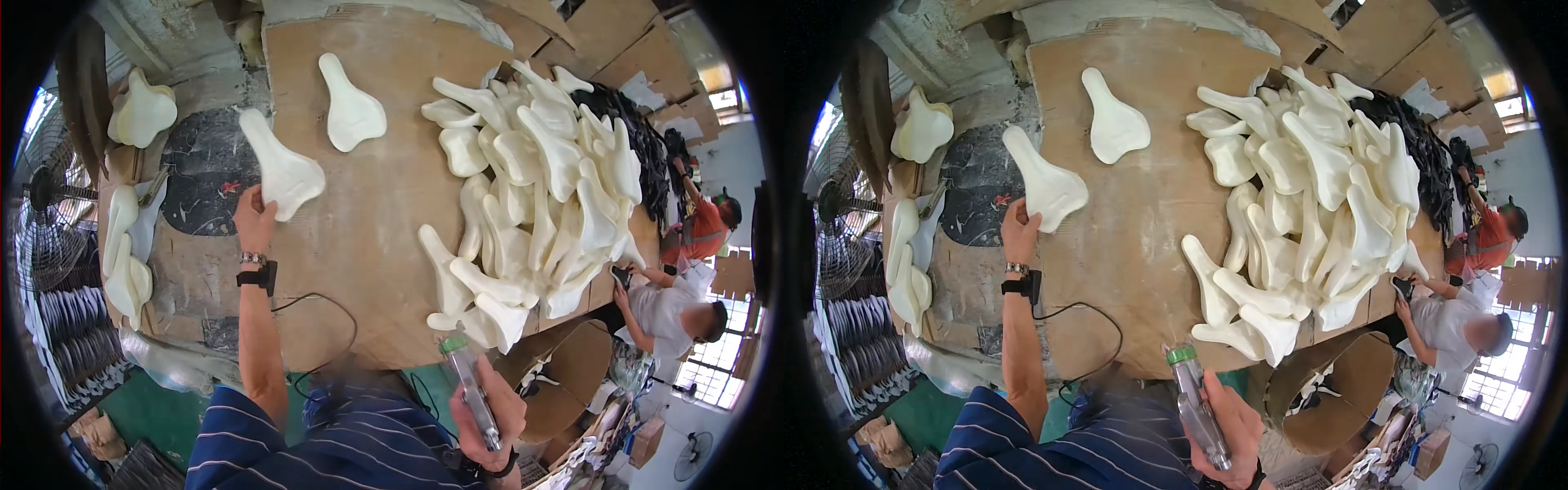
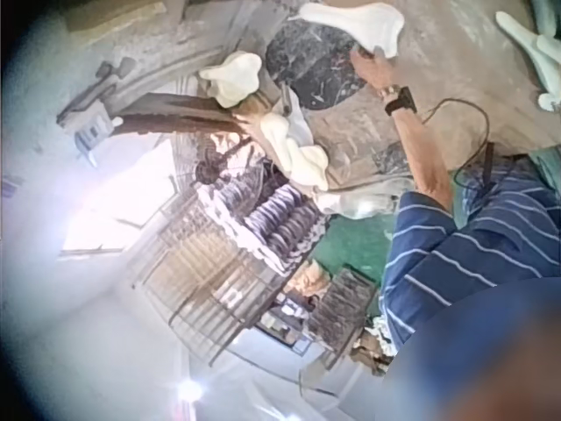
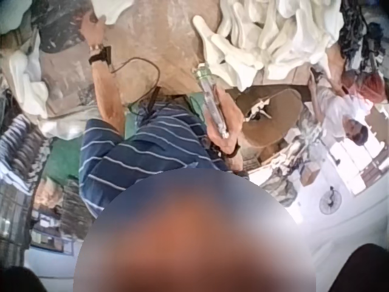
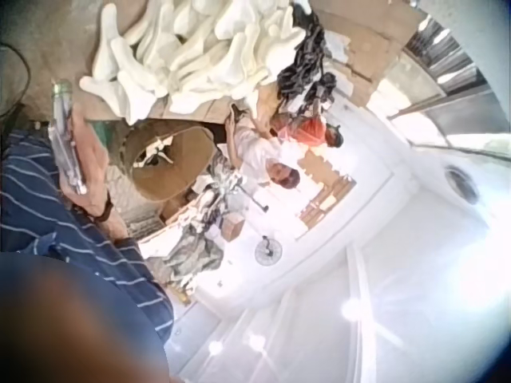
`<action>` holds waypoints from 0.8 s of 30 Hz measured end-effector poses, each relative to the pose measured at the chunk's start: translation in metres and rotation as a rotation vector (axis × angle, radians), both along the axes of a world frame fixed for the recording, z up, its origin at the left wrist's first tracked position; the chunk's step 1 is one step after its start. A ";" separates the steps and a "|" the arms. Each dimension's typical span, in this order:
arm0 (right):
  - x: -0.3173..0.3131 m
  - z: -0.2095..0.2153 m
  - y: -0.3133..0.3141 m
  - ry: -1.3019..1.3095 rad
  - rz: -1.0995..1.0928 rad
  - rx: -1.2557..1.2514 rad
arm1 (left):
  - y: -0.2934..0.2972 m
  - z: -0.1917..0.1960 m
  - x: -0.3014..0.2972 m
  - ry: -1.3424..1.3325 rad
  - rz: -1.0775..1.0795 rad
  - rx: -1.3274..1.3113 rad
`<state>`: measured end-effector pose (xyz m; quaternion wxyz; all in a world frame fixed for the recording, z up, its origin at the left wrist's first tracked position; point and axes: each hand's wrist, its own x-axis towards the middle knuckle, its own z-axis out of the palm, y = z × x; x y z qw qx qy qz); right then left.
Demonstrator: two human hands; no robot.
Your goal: The person repeatedly picks up white shoe parts from a large sack and places them onto a wooden table. They use a handheld spray device to apply a substance to the parts while arranging them in a pile. The person continues this cycle of retrieving, spraying, and stacking the parts throughout the video.
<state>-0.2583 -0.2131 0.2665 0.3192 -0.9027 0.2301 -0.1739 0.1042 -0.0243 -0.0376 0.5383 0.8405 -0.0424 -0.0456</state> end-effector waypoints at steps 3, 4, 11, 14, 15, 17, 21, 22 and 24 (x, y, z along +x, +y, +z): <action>-0.001 0.000 0.003 0.034 -0.024 -0.178 | -0.009 -0.014 0.010 -0.049 -0.101 -0.057; -0.004 0.000 0.003 0.072 -0.037 -0.221 | -0.029 -0.015 0.017 -0.055 -0.132 -0.119; -0.023 -0.005 0.005 -0.100 -0.088 0.252 | -0.158 -0.036 0.099 -0.187 -0.392 0.063; -0.032 0.005 0.002 0.097 -0.043 0.231 | -0.150 -0.036 0.093 -0.093 -0.302 0.072; -0.038 0.001 0.001 0.051 -0.055 0.252 | -0.161 -0.028 0.081 -0.087 -0.292 0.034; -0.054 -0.012 0.004 -0.052 -0.125 0.284 | -0.173 0.015 0.033 -0.072 -0.293 0.065; -0.067 -0.001 -0.002 -0.041 -0.143 0.354 | -0.152 0.090 -0.065 0.072 -0.353 -0.382; -0.073 -0.005 0.000 -0.105 -0.137 0.343 | -0.152 0.103 -0.078 0.039 -0.409 -0.423; -0.091 -0.003 0.000 -0.164 -0.159 0.313 | -0.192 0.150 -0.103 0.082 -0.502 -0.448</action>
